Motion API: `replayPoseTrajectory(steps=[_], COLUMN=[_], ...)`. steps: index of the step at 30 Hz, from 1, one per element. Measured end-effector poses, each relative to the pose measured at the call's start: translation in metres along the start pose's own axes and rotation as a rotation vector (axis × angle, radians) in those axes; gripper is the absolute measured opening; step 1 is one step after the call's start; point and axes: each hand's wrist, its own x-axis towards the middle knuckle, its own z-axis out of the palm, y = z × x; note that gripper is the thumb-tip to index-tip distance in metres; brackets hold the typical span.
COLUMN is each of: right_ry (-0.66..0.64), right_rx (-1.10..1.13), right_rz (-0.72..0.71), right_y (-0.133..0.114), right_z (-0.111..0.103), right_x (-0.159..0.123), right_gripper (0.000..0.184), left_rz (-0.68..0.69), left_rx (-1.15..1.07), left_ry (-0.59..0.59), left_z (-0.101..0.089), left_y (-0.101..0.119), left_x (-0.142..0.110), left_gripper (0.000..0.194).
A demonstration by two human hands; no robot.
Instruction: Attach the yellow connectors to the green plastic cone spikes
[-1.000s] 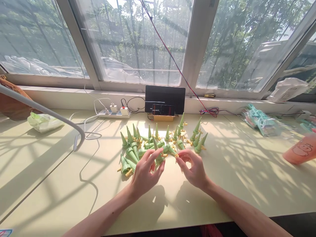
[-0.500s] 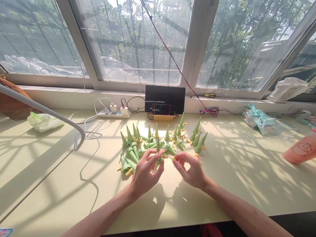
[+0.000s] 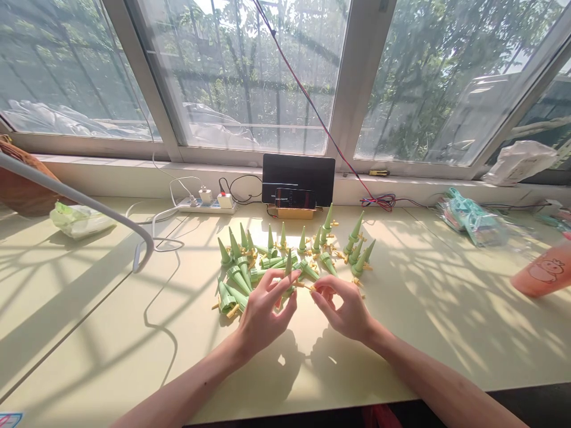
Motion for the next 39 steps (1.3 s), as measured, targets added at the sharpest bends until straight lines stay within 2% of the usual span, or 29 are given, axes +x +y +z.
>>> replayPoseTrajectory(steps=[14,39], right_ry=[0.002,-0.082], right_rx=[-0.006,-0.014], right_rz=[0.007,0.034], right_y=[0.0001,0.0026], right_z=[0.0003,-0.0003], right_x=[-0.0006,-0.0009], right_gripper=[0.004,0.009], left_rz=[-0.006,0.014], left_rx=[0.021,0.013], left_ry=[-0.059,-0.124], left_z=[0.0024,0.0041], left_y=[0.0001,-0.0026], left_x=[-0.0053,-0.0102], left_gripper=[0.038,0.041])
